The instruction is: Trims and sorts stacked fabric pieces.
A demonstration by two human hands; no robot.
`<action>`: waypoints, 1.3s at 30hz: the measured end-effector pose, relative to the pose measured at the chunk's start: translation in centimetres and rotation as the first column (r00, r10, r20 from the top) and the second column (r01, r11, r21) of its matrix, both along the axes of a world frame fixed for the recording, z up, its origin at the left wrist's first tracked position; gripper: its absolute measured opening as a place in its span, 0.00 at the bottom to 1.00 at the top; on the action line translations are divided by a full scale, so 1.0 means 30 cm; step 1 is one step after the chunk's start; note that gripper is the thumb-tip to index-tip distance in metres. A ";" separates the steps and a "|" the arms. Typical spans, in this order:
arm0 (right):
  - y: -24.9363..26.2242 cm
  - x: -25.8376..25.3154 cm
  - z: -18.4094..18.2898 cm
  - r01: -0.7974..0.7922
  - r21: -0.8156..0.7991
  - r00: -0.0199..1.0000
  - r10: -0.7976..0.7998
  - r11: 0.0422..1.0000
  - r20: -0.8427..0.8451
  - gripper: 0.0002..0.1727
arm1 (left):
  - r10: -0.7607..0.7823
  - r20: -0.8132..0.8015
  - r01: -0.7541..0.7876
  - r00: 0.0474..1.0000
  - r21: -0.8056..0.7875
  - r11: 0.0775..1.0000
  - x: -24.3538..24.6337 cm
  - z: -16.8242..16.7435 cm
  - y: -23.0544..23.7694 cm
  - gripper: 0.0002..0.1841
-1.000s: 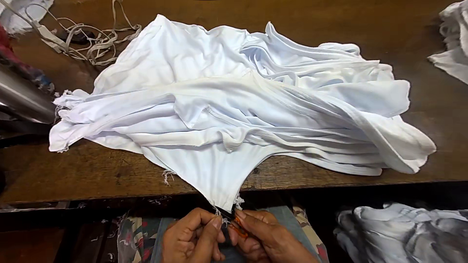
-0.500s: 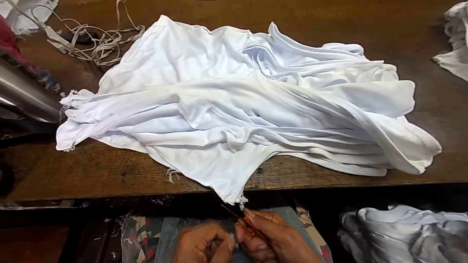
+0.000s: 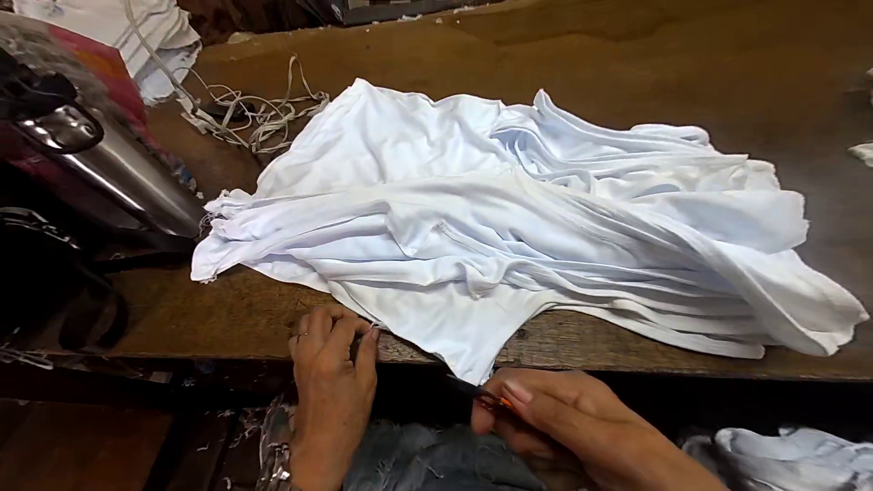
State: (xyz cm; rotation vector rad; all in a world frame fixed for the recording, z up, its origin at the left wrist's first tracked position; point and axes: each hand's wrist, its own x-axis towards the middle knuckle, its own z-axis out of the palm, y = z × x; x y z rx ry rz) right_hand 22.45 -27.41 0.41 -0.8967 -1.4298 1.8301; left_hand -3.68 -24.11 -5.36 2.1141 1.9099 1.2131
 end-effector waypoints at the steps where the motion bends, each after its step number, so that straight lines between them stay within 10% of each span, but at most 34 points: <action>1: 0.004 -0.020 -0.004 -0.058 -0.175 0.994 0.041 0.983 -0.097 0.23 | -0.012 0.023 0.012 1.000 0.011 1.000 0.004 -0.002 -0.006 0.08; 6: 0.005 -0.143 -0.080 -0.035 -0.452 0.995 -0.012 0.891 -0.100 0.27 | -0.025 0.192 0.038 0.981 -0.063 0.997 -0.005 0.042 -0.075 0.05; 14: 0.039 -0.250 -0.071 0.123 -0.446 0.990 -0.139 0.887 -0.003 0.25 | -0.021 0.618 0.190 0.786 -0.209 0.959 -0.008 0.073 -0.115 0.04; 20: 0.042 -0.244 -0.043 0.166 -0.376 0.985 -0.172 0.912 0.018 0.26 | -0.104 0.407 0.135 0.907 -0.047 0.990 -0.017 0.039 -0.119 0.07; 39: 0.100 -0.314 -0.038 0.282 -0.264 0.949 -0.228 0.922 0.217 0.24 | -0.157 0.484 0.191 0.861 -0.022 0.981 -0.005 0.021 -0.125 0.05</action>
